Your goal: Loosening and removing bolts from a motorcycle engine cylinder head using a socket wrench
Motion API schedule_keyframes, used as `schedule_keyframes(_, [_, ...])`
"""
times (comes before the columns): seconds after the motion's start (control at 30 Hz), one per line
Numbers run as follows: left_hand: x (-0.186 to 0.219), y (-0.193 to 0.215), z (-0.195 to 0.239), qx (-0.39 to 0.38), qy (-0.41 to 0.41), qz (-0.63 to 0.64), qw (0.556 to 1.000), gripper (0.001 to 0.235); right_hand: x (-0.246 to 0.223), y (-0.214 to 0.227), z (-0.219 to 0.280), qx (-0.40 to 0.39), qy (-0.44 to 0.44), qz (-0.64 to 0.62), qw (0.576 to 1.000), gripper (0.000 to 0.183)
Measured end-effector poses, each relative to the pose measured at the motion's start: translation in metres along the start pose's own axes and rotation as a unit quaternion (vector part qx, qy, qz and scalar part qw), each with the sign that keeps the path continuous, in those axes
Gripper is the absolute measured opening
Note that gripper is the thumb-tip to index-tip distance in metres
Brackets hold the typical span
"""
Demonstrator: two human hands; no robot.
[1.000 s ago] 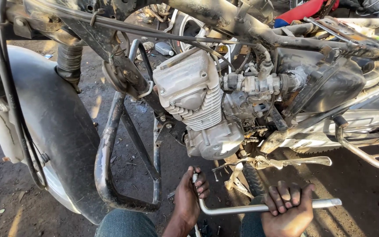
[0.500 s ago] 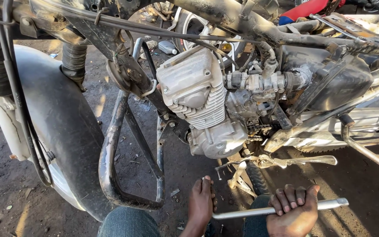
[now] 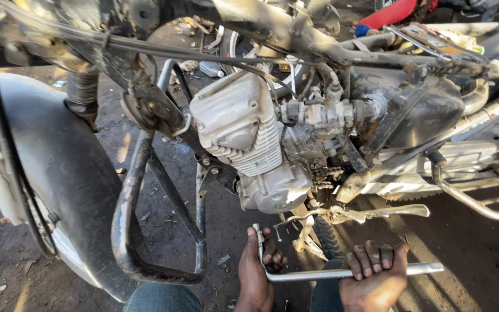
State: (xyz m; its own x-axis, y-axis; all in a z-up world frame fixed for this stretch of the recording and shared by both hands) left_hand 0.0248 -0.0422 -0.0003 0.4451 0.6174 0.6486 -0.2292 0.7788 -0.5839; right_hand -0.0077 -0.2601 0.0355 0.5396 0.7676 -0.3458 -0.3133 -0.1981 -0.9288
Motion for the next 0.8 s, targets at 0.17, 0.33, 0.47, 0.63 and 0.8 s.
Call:
schedule_keyframes(0.17, [0.046,-0.029,0.018,-0.034,-0.056,0.020,0.998,0.058,-0.005,-0.079,0.006,-0.029,0.070,0.002,0.997,0.061])
schedule_keyframes(0.33, [0.098,-0.053,0.015,-0.022,-0.099,-0.095,0.990,0.052,0.000,-0.138,-0.004,-0.070,0.057,-0.026,0.996,0.058])
schedule_keyframes(0.47, [0.114,-0.051,-0.020,-0.009,-0.190,-0.185,0.964,0.044,0.010,-0.153,-0.024,-0.132,0.001,0.017,0.991,0.053])
schedule_keyframes(0.63, [0.114,-0.047,-0.048,-0.001,-0.184,-0.176,0.967,0.042,0.011,-0.166,-0.026,-0.150,-0.003,0.026,0.988,0.054])
schedule_keyframes(0.8, [0.109,-0.052,-0.048,0.000,-0.136,-0.140,0.981,0.041,0.008,-0.170,-0.041,-0.162,0.004,0.035,0.986,0.054])
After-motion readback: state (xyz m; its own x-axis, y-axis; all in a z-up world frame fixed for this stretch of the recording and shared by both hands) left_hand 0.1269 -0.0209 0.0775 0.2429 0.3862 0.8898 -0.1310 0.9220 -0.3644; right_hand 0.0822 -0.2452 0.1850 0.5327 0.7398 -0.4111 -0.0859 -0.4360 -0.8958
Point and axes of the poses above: each hand's wrist, its own z-axis away from the middle knuckle, its own y-axis out of the back of the hand, x = y × z, the point moved 7 cm from there along -z, towards the middle knuckle, and after that the axes turned 10 degrees about -z, right-handed, at the moved point
